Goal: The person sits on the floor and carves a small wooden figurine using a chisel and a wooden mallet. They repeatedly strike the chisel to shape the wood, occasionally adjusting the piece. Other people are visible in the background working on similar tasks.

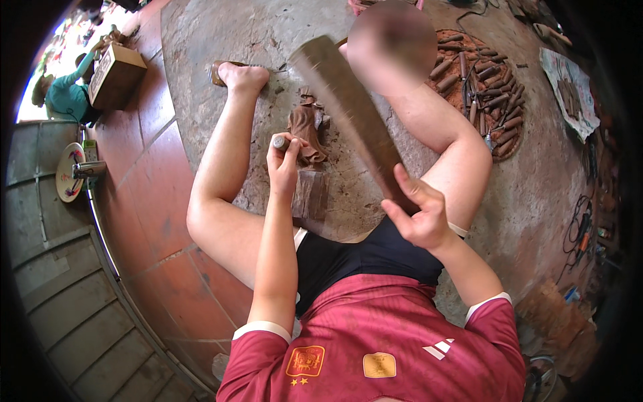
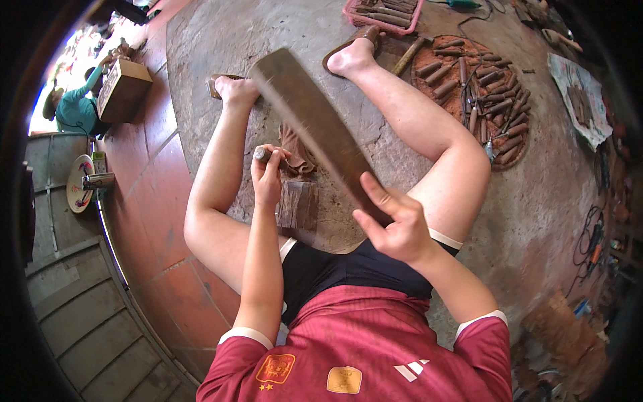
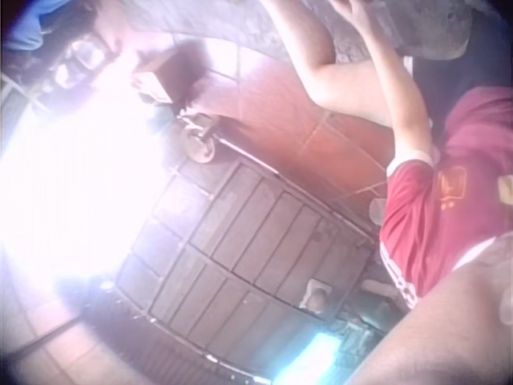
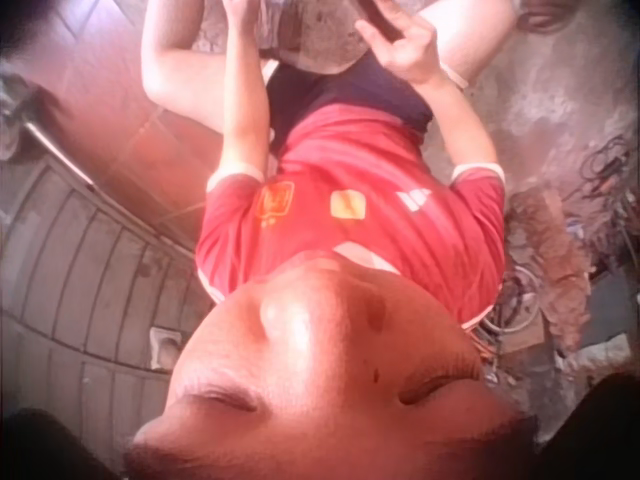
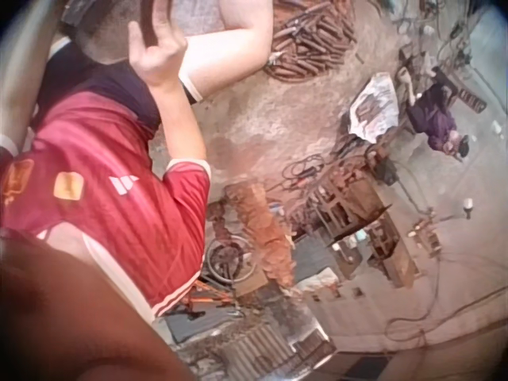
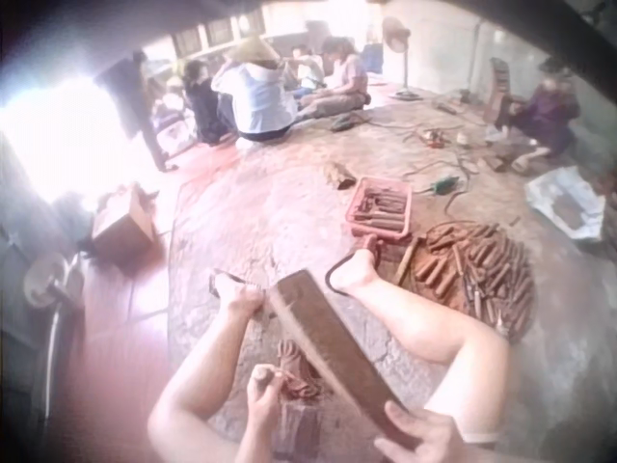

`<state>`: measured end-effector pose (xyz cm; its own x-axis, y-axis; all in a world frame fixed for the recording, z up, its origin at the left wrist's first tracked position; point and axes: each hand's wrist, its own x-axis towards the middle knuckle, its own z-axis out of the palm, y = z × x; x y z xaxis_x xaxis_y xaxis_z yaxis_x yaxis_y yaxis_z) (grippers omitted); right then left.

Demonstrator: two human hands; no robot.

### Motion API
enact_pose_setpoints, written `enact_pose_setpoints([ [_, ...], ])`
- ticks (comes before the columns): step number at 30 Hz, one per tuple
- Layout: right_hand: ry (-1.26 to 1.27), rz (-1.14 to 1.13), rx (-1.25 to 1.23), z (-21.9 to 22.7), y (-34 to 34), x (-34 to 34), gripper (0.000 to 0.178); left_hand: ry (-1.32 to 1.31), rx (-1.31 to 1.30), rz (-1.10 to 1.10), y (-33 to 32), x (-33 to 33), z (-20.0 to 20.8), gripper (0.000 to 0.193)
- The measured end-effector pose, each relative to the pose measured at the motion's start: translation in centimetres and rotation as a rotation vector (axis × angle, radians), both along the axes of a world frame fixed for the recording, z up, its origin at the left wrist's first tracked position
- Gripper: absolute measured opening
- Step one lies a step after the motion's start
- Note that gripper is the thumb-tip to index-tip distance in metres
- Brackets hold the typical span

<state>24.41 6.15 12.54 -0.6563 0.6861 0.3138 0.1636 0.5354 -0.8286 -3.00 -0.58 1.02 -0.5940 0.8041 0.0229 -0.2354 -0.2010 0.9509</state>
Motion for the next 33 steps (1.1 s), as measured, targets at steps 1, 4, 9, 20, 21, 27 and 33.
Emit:
enact_pose_setpoints([
  [1, 0.044, -0.018, 0.001, 0.2, 0.4, -0.1, 0.069, -0.002, 0.008, -0.001, 0.1, 0.1, 0.5, 0.007],
  [4, 0.096, -0.041, -0.024, 0.5, 0.7, -0.1, 0.070, -0.084, 0.024, -0.067, -0.4, -0.6, 0.2, 0.006],
  [9, 0.030, 0.017, -0.015, 0.6, 0.2, -0.3, 0.070, -0.042, 0.093, -0.076, -0.3, -0.3, -0.5, 0.007],
  [20, -0.031, 0.111, -0.050, 1.4, -0.7, -1.7, 0.066, 0.047, 0.045, -0.067, -0.4, -0.2, -0.2, 0.005],
  [21, -0.037, 0.112, -0.051, 1.2, -0.6, -1.7, 0.066, 0.086, 0.032, -0.063, -0.4, -0.3, -0.2, 0.004],
  [27, -0.058, 0.119, -0.050, 1.0, -0.7, -2.2, 0.065, 0.092, -0.046, -0.081, -0.3, -0.5, -0.6, 0.006],
  [33, -0.164, 0.122, -0.065, 0.3, -1.7, -1.8, 0.065, 0.085, 0.011, -0.063, -0.1, 0.6, -0.6, 0.024],
])
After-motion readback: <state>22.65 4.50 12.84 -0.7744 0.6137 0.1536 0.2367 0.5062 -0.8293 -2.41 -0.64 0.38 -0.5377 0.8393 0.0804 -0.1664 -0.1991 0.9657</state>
